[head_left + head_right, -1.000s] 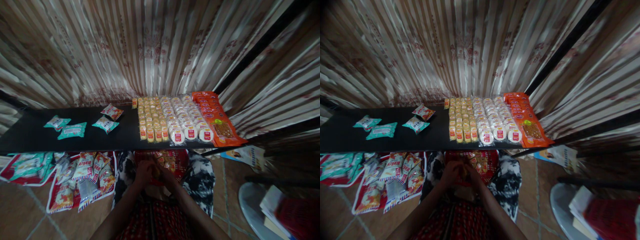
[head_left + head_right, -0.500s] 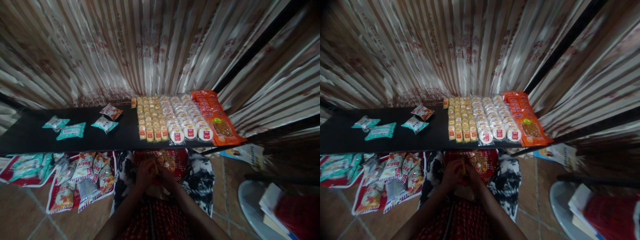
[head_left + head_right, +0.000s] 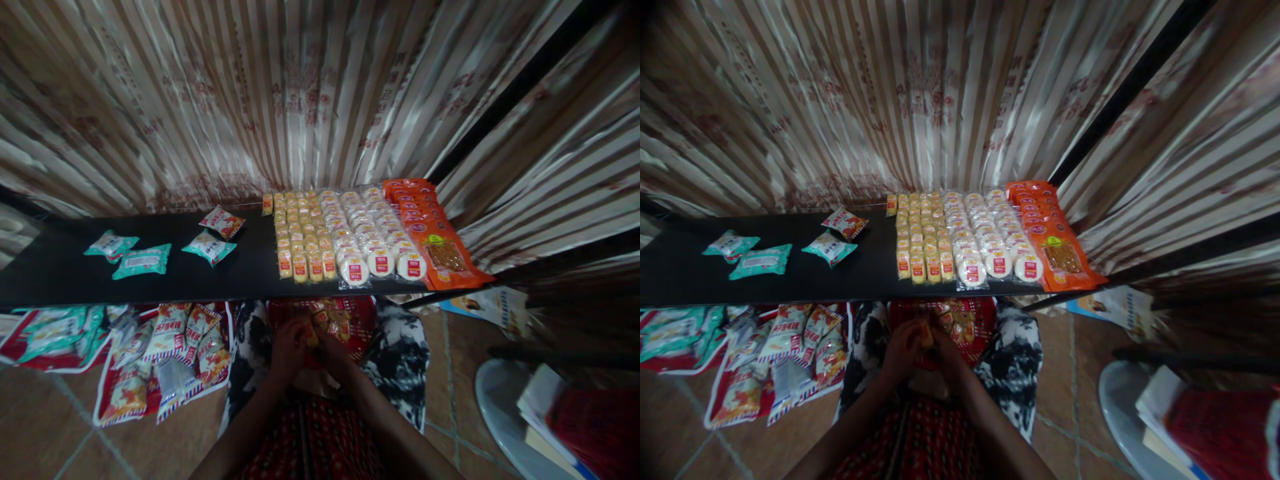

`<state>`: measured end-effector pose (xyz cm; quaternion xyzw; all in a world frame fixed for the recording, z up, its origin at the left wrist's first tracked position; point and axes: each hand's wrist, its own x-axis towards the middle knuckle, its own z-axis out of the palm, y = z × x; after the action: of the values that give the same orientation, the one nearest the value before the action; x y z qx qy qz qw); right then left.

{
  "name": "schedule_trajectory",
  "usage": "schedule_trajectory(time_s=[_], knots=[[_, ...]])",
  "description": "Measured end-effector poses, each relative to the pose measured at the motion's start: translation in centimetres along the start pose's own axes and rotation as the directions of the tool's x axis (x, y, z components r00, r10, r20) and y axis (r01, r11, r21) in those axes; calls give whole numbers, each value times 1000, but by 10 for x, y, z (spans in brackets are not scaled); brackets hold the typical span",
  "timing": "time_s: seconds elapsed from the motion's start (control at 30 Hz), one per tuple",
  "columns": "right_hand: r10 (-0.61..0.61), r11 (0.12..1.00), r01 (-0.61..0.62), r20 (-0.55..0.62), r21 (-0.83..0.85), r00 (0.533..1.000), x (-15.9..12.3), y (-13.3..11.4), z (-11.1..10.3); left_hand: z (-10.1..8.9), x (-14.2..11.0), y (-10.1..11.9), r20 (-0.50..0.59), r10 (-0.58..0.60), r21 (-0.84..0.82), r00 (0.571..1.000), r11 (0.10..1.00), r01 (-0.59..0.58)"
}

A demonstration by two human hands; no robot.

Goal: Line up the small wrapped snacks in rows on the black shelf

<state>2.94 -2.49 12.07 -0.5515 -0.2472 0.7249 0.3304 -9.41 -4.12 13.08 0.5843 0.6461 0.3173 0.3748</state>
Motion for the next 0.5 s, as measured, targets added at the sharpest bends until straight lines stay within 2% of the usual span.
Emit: schedule_trajectory(time_s=[0.17, 0.5], knots=[[96, 984, -96, 10, 151, 995, 5, 5, -3, 0, -1, -1, 9, -27, -1, 1000, 1000, 27], [69, 976, -79, 59, 204, 996, 1, 2, -2, 1, -2, -3, 16, -25, 24, 1000, 999, 25]])
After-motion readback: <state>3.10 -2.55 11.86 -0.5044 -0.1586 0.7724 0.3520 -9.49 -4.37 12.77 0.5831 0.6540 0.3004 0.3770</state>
